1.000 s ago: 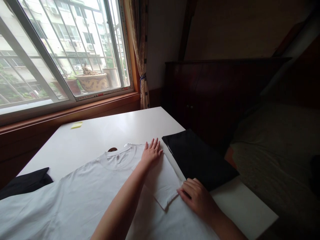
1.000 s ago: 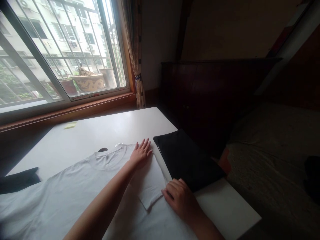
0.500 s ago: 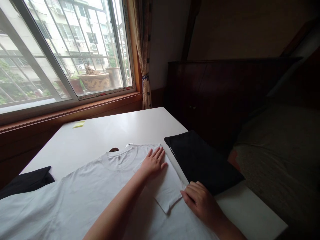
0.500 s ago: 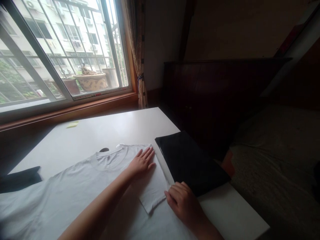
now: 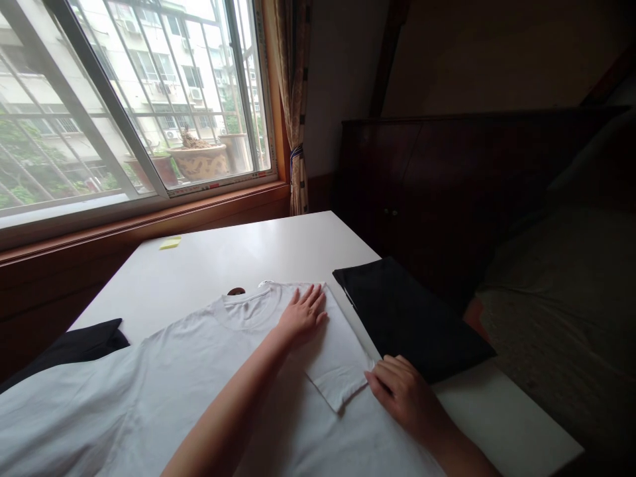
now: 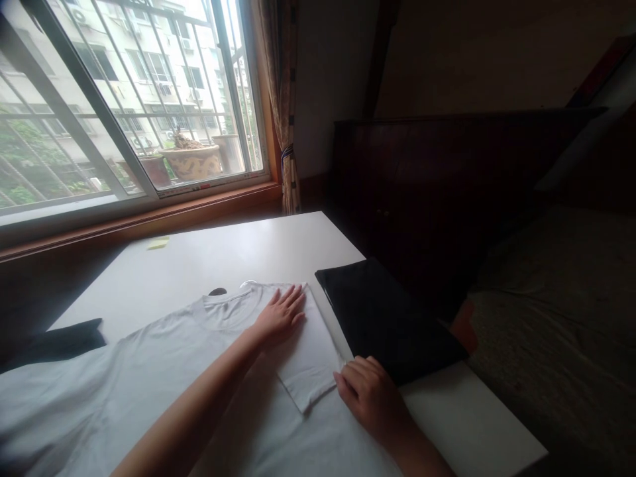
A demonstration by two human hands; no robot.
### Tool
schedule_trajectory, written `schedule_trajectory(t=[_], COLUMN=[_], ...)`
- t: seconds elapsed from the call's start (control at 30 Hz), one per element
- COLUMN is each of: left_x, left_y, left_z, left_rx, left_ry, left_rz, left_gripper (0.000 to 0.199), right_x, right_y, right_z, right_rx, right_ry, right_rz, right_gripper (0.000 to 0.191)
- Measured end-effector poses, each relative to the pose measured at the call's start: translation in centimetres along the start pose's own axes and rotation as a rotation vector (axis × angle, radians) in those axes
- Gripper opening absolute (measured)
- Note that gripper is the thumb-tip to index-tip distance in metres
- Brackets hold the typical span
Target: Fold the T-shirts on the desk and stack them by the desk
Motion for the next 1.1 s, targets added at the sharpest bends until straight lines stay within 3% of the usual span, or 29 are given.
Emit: schedule_trajectory(t=[0.2,0.3,0.47,0.57,0.7,0.87,0.93,1.0,1.1], left_x=[1.5,3.7,10.5,14.9,17.8,17.8,17.6,17.5,17.6], left_y=[-9.1,-14.8,-23.7,-27.6,-29.2,-28.5,-28.3,-28.4,-28.5], left_z=[-1.7,-2.3,-3.1,-3.8,-4.5,-4.8,-4.8,-4.9,-5.0], left_rx=[0.009,-0.005,0.002,0.027,0.055,0.059,0.057,0.057,0.061], left_ry=[0.032,0.087,0.164,0.191,0.217,0.236,0.231,0.227,0.218], left_rz=[-0.024,-0.088,-0.385,-0.596,-0.720,-0.729,-0.727,-0.727,-0.737], left_gripper=[0.060,0.061,0.064,0.065,0.065,0.063,0.063,0.062,0.061], right_x=[-0.2,-0.2,-0.2,-0.4,0.1,3.4,4.4,4.7,4.3], right_y=[-0.2,-0.2,-0.2,0.4,2.8,7.8,9.7,11.4,13.5], right_z=[0.3,0.2,0.5,1.0,1.4,3.0,5.3,8.6,12.8], right_rx=[-0.018,-0.019,0.008,0.042,0.122,0.104,0.127,0.228,0.359], right_ry=[-0.019,-0.029,-0.052,-0.090,-0.141,-0.056,-0.057,-0.070,-0.090], right_rz=[-0.023,-0.024,-0.029,-0.014,0.038,0.005,0.001,0.035,0.099], right_gripper=[0.032,0.033,0.035,0.036,0.036,0.024,0.044,0.063,0.071])
Point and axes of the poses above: each hand's wrist, its own y-axis towards the middle knuckle, its own z-axis out of the palm, x = y × z, the point moved 8 cm from there along y, towards the middle knuckle, and after that the axes turned 5 degrees about z, right-handed, at the moved point
